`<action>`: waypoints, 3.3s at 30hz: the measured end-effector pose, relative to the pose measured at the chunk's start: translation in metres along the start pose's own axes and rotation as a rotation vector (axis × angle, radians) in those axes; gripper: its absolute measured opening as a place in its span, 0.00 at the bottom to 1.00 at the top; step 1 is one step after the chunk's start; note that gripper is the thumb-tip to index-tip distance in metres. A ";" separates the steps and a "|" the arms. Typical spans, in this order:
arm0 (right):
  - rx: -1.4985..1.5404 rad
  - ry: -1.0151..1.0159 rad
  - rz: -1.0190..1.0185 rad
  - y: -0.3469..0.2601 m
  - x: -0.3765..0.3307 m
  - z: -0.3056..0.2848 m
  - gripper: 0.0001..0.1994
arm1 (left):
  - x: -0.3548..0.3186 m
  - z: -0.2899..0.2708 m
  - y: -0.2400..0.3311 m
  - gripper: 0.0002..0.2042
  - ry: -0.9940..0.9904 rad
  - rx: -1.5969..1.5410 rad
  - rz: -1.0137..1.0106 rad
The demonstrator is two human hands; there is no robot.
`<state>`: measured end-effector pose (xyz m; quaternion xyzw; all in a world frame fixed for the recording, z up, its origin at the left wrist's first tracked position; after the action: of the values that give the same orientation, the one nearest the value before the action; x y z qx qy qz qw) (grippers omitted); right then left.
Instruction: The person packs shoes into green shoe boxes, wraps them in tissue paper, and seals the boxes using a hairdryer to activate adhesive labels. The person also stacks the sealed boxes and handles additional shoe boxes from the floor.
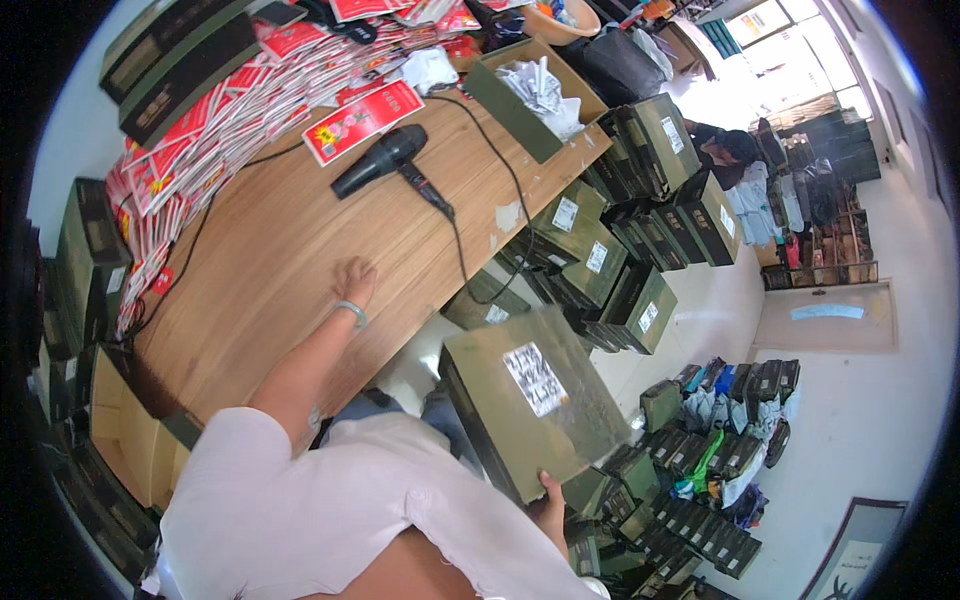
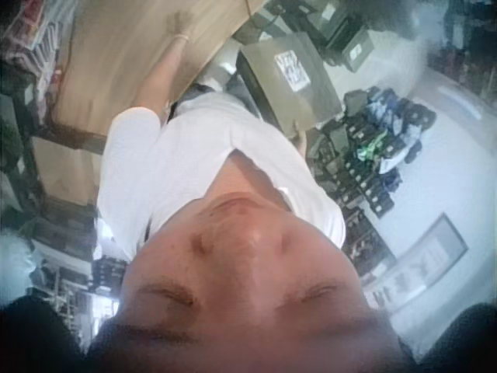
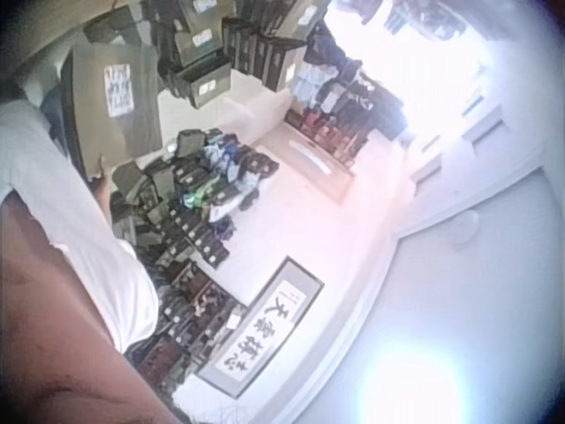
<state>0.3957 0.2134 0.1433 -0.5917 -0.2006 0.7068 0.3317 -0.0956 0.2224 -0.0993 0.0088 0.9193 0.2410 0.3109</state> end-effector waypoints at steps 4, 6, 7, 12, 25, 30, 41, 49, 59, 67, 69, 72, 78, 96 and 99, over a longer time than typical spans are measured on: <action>-0.210 -0.218 0.029 0.013 -0.023 0.090 0.32 | -0.038 -0.036 -0.027 0.33 -0.747 -0.637 0.117; -0.350 -0.353 0.092 0.035 0.013 0.107 0.33 | -0.112 -0.109 -0.018 0.34 -0.915 -0.915 0.106; -0.438 -0.403 0.140 0.043 0.026 0.127 0.33 | -0.108 -0.128 -0.035 0.33 -0.882 -0.923 0.171; -0.666 -0.651 0.228 0.111 0.120 0.233 0.31 | -0.078 -0.189 -0.180 0.35 -0.532 -0.959 0.092; -1.178 -1.156 -0.184 0.183 0.145 0.350 0.34 | -0.168 -0.279 -0.275 0.29 0.752 -0.726 -0.242; -1.068 -1.487 -0.452 0.226 0.134 0.360 0.32 | -0.139 -0.231 -0.246 0.33 0.542 -0.148 -0.422; -1.171 -1.111 -1.299 0.125 0.199 0.495 0.31 | -0.193 -0.143 -0.354 0.36 0.746 -0.761 -0.594; -0.899 -1.192 0.208 0.158 0.279 0.406 0.42 | -0.157 -0.069 -0.254 0.39 0.087 -1.437 -0.654; -1.504 -1.203 0.020 0.081 0.214 0.418 0.43 | -0.189 -0.196 -0.236 0.38 -0.049 -1.118 -0.407; -0.618 -1.357 -0.452 0.054 0.129 0.497 0.21 | -0.193 -0.272 -0.212 0.22 0.519 -1.346 -0.002; -0.707 -1.417 -0.528 0.076 0.145 0.503 0.14 | -0.167 -0.223 -0.246 0.21 0.570 -1.057 -0.028; -0.977 -1.485 -0.864 0.120 0.160 0.495 0.14 | -0.158 -0.165 -0.254 0.23 0.608 -0.804 -0.156; -1.387 -1.696 -1.491 0.152 0.116 0.448 0.34 | -0.149 -0.113 -0.267 0.27 0.369 -0.657 -0.357; -1.391 -1.986 -0.946 0.164 0.128 0.453 0.41 | -0.167 -0.118 -0.264 0.26 0.545 -0.933 -0.293; -1.348 -1.883 -0.689 0.158 0.142 0.456 0.42 | -0.187 -0.144 -0.241 0.25 0.729 -0.611 -0.295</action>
<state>-0.0943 0.2535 0.0367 0.1857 -0.8394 0.4887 -0.1486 0.0046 -0.0841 -0.0023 -0.2976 0.8470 0.4403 -0.0115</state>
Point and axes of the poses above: each hand's wrist, its own x-axis towards the middle knuckle, its own z-axis out of the palm, y = z × x, the point moved 7 cm from there along x, towards the middle knuckle, and after that the axes turned 10 degrees about -z, right-handed, at the moved point
